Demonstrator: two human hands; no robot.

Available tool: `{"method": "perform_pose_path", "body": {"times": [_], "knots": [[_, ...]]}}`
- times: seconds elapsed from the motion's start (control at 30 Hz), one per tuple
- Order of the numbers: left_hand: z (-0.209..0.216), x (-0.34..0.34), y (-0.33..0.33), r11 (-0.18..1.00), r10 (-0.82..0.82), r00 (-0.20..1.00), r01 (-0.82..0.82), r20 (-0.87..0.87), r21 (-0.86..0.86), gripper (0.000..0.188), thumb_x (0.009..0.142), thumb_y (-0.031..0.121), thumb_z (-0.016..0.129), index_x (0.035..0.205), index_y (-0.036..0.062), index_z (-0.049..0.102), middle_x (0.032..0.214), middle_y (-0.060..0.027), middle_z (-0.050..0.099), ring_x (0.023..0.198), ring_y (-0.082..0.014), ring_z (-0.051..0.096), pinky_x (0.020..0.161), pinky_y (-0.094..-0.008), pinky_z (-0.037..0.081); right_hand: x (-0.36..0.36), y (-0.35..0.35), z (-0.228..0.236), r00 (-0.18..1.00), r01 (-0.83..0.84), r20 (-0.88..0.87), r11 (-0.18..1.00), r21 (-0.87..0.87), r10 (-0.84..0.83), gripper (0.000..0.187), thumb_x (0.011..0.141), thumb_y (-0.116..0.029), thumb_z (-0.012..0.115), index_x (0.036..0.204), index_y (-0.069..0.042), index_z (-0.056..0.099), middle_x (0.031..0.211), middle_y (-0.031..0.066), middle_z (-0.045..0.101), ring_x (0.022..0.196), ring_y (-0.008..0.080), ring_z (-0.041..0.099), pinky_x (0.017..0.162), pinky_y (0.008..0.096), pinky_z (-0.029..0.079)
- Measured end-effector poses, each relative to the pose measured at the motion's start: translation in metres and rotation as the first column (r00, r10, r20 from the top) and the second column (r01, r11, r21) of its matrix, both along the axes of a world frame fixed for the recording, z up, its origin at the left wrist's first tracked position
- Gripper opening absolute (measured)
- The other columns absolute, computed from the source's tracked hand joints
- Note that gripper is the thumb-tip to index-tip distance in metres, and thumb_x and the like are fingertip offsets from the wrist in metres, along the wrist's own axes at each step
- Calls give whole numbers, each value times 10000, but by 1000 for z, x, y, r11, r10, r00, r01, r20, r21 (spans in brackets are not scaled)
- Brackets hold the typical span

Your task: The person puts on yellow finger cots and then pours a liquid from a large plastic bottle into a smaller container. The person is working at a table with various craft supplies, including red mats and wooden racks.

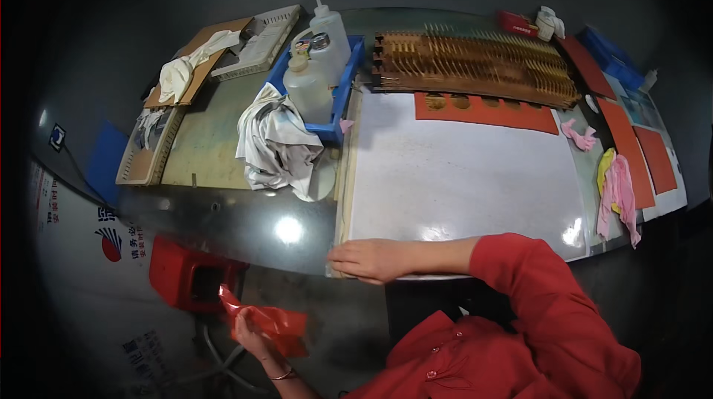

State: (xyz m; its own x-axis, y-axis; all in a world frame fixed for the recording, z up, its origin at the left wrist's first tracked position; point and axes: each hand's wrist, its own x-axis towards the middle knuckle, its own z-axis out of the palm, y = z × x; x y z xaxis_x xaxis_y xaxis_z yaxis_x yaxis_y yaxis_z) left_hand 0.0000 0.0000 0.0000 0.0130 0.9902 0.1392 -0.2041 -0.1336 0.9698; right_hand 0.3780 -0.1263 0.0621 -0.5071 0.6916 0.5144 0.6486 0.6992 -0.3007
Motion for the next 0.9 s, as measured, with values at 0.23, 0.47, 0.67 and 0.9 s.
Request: {"method": "perform_pose_path", "body": {"times": [0.23, 0.47, 0.67, 0.9], "knots": [[226, 90, -140, 963, 140, 968, -182, 208, 200, 205, 877, 159, 436, 919, 15, 575, 907, -59, 572, 870, -142, 527, 824, -273, 410, -22, -76, 52, 969, -77, -242, 992, -97, 51, 786, 709, -310, 634, 1286, 24, 217, 1289, 223, 298, 1186, 348, 316, 976, 388, 284], [281, 228, -177, 854, -505, 712, 494, 488, 161, 251, 886, 132, 400, 988, -45, 546, 1012, -111, 566, 987, -188, 513, 898, -321, 383, 18, -132, 123, 796, 130, -579, 984, -120, -176, 912, 651, -329, 710, 1318, 1, 183, 1323, 231, 251, 1219, 353, 272, 995, 378, 260], [242, 364, -177, 575, -807, 478, 769, 345, 279, 311, 886, 147, 410, 1066, -89, 503, 1068, -155, 540, 1006, -205, 507, 910, -325, 376, 133, -197, 108, 489, 95, -695, 824, -558, -527, 705, 721, -277, 674, 1269, -17, 314, 1231, 137, 425, 1160, 222, 382, 971, 348, 299], [196, 422, -207, 292, -956, 293, 926, 31, 241, 431, 869, 232, 438, 1217, -22, 417, 1223, -126, 457, 1139, -218, 425, 979, -362, 294, 197, -283, 85, 444, 184, -573, 696, -695, -689, 587, 756, -259, 628, 1240, -50, 371, 1202, 76, 453, 1131, 194, 394, 966, 343, 297]]}}
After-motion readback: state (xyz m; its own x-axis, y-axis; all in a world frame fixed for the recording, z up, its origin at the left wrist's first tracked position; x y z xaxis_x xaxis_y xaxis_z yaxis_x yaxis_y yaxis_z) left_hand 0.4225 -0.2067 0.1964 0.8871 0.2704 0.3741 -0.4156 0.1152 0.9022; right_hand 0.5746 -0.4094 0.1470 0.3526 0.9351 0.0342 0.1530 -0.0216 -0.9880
